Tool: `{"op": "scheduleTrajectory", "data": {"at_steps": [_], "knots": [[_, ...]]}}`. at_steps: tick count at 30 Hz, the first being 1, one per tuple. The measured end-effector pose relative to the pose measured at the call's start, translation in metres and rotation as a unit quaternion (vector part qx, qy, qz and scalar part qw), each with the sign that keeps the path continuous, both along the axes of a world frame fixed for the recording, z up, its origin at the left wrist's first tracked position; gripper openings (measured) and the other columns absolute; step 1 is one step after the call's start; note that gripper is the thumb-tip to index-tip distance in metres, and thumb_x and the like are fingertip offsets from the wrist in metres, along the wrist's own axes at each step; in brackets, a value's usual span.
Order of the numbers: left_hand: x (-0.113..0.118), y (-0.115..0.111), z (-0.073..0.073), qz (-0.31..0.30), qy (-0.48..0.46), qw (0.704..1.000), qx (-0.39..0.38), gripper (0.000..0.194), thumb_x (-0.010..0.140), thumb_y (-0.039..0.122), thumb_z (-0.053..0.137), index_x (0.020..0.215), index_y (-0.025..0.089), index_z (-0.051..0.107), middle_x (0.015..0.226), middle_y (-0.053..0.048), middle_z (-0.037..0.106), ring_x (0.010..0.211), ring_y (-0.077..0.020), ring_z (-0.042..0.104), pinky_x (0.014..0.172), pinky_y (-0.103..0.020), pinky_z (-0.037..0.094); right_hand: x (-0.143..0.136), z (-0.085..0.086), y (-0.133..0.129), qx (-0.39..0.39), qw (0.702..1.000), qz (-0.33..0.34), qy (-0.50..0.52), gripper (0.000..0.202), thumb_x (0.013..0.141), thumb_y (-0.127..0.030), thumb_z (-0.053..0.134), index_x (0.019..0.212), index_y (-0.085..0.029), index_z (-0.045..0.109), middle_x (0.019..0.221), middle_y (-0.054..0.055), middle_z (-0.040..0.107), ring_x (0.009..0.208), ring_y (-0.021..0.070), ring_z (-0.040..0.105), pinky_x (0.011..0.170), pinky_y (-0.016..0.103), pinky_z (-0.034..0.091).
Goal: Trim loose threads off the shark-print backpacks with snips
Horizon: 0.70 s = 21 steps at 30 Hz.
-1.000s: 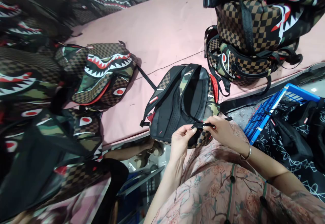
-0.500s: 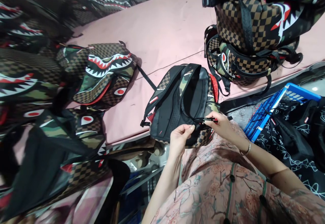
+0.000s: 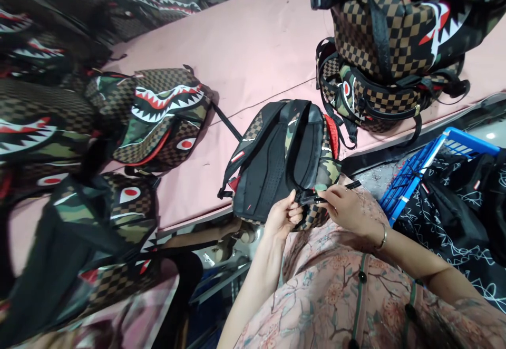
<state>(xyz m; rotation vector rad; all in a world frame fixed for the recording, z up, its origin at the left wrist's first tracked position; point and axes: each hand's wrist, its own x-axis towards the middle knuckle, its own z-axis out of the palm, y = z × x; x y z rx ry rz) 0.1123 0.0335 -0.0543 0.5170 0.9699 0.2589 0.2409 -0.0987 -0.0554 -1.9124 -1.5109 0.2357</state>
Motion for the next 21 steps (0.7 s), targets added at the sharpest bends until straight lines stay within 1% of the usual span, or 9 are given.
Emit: {"op": "scheduleTrajectory", "data": {"at_steps": [3, 7, 9, 13, 17, 21], "knots": [[0.0, -0.001, 0.001, 0.004, -0.003, 1.0, -0.009, 0.057, 0.049, 0.036, 0.08, 0.05, 0.017, 0.027, 0.042, 0.012, 0.024, 0.034, 0.002, 0.021, 0.032, -0.012, 0.011, -0.001, 0.007, 0.003, -0.005, 1.0, 0.001, -0.03, 0.018, 0.085, -0.02, 0.048, 0.098, -0.018, 0.059, 0.087, 0.008, 0.061, 0.08, 0.0191, 0.055, 0.068, 0.031, 0.044], [0.001, -0.001, 0.003, 0.005, -0.004, 1.0, -0.006, 0.057, 0.05, 0.037, 0.08, 0.051, 0.018, 0.026, 0.043, 0.012, 0.024, 0.033, 0.0019, 0.022, 0.032, -0.012, 0.012, -0.001, 0.013, 0.007, -0.012, 0.999, 0.02, -0.046, 0.02, 0.085, -0.018, 0.047, 0.101, -0.019, 0.059, 0.088, 0.009, 0.061, 0.081, 0.0195, 0.055, 0.071, 0.032, 0.044], [0.001, -0.001, 0.004, 0.005, -0.001, 1.0, -0.002, 0.057, 0.051, 0.037, 0.079, 0.051, 0.018, 0.026, 0.043, 0.012, 0.024, 0.033, 0.0018, 0.022, 0.032, -0.012, 0.012, 0.0, 0.013, 0.008, -0.013, 0.999, 0.023, -0.043, 0.02, 0.085, -0.019, 0.047, 0.102, -0.019, 0.058, 0.089, 0.008, 0.061, 0.081, 0.0195, 0.055, 0.072, 0.032, 0.044], [0.0, -0.002, 0.003, 0.006, -0.004, 1.0, 0.002, 0.058, 0.05, 0.037, 0.08, 0.052, 0.018, 0.025, 0.044, 0.012, 0.023, 0.034, 0.0018, 0.021, 0.032, -0.012, 0.011, 0.0, 0.011, 0.009, -0.021, 0.999, 0.017, -0.025, 0.017, 0.085, -0.02, 0.047, 0.099, -0.018, 0.058, 0.088, 0.008, 0.061, 0.082, 0.0196, 0.055, 0.068, 0.031, 0.044], [0.0, -0.002, 0.001, 0.004, -0.013, 1.0, -0.009, 0.057, 0.051, 0.036, 0.08, 0.052, 0.017, 0.026, 0.044, 0.011, 0.024, 0.035, 0.0017, 0.022, 0.033, -0.012, 0.011, 0.001, 0.01, 0.009, -0.027, 0.999, 0.02, -0.016, 0.018, 0.086, -0.02, 0.047, 0.099, -0.017, 0.057, 0.088, 0.008, 0.061, 0.081, 0.0196, 0.054, 0.068, 0.03, 0.044], [0.0, -0.002, 0.002, 0.002, -0.013, 1.0, -0.018, 0.057, 0.052, 0.036, 0.08, 0.052, 0.018, 0.026, 0.044, 0.011, 0.022, 0.035, 0.0014, 0.023, 0.032, -0.012, 0.012, 0.002, 0.01, 0.008, -0.017, 1.0, 0.018, -0.002, 0.018, 0.087, -0.022, 0.045, 0.1, -0.018, 0.057, 0.087, 0.008, 0.06, 0.082, 0.0195, 0.054, 0.069, 0.031, 0.044]]}}
